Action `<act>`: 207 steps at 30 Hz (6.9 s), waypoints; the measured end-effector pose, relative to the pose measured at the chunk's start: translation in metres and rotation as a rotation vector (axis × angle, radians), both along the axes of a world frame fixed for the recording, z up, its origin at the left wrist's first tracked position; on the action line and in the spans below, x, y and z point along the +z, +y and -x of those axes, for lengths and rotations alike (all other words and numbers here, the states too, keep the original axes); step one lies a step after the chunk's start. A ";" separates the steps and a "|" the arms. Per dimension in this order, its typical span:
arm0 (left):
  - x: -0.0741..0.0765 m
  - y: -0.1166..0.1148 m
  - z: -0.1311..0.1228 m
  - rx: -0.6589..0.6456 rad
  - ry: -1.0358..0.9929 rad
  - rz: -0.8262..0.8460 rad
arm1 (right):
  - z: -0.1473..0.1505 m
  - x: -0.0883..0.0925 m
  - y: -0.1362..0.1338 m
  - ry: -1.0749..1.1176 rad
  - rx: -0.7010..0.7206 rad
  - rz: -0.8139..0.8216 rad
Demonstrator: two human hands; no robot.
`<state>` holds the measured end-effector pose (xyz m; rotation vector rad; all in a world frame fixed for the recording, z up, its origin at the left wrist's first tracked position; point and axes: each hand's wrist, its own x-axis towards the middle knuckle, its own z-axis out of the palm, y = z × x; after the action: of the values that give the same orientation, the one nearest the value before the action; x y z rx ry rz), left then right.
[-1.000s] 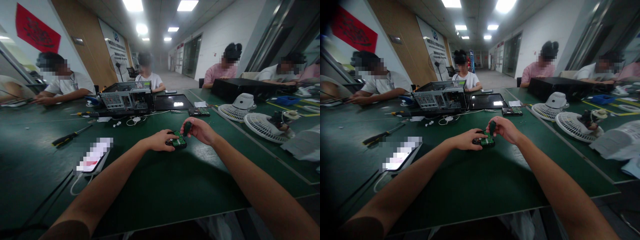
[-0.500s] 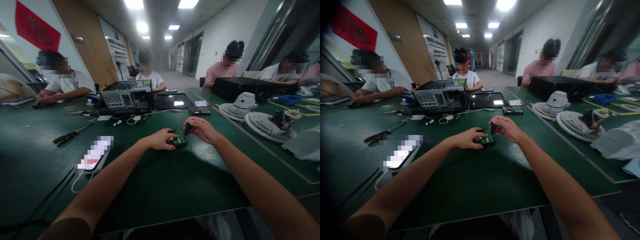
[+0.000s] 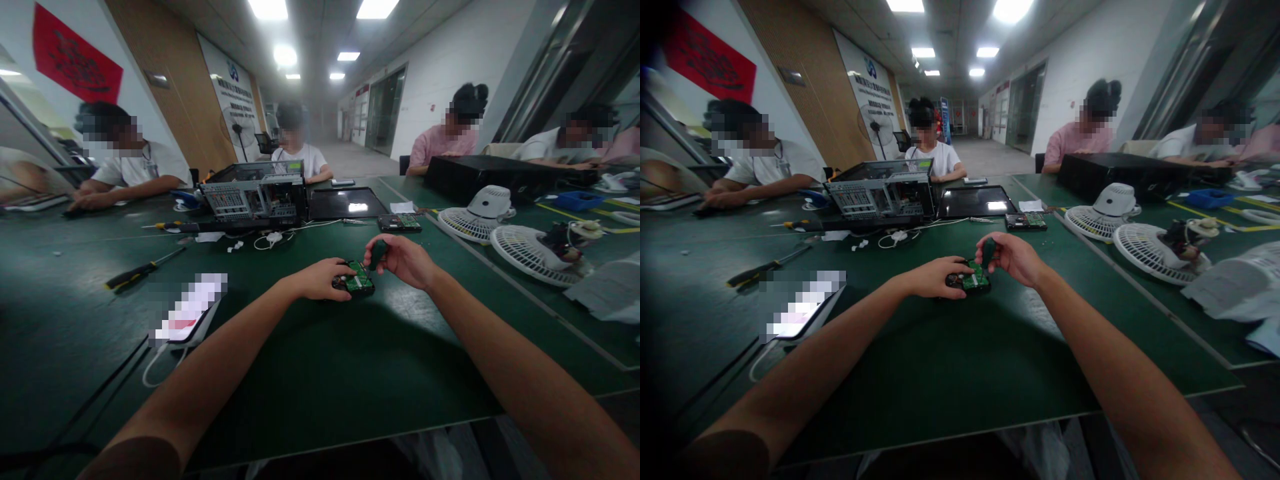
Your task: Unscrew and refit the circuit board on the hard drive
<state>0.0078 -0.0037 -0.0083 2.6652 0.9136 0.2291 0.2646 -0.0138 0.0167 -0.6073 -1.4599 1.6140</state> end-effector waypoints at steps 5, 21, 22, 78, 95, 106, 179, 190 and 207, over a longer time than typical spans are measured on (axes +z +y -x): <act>-0.002 0.002 0.000 -0.006 0.015 -0.006 | -0.003 0.001 -0.001 -0.076 -0.028 -0.069; 0.000 0.000 0.000 -0.006 0.012 0.016 | 0.000 0.000 -0.001 -0.033 -0.029 -0.032; 0.000 0.000 0.000 -0.005 0.013 0.019 | 0.000 0.000 0.000 -0.029 -0.035 -0.020; -0.004 0.004 0.002 0.004 0.023 0.031 | 0.000 0.003 -0.006 -0.110 -0.061 -0.089; -0.004 0.003 0.001 -0.005 0.005 0.038 | 0.000 0.001 -0.004 -0.071 -0.011 -0.043; -0.006 0.003 0.001 0.000 0.012 0.020 | 0.003 -0.002 -0.004 -0.095 -0.131 -0.112; -0.002 0.000 0.001 0.005 -0.001 0.039 | 0.001 -0.002 -0.004 -0.034 0.010 -0.065; -0.004 0.002 0.001 -0.006 0.000 0.025 | 0.001 -0.001 -0.004 -0.050 -0.017 -0.063; -0.004 0.002 0.000 -0.003 0.005 0.021 | 0.000 -0.003 -0.003 -0.032 0.014 -0.048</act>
<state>0.0073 -0.0017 -0.0121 2.6494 0.9083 0.2114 0.2644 -0.0167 0.0136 -0.5992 -1.5243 1.5822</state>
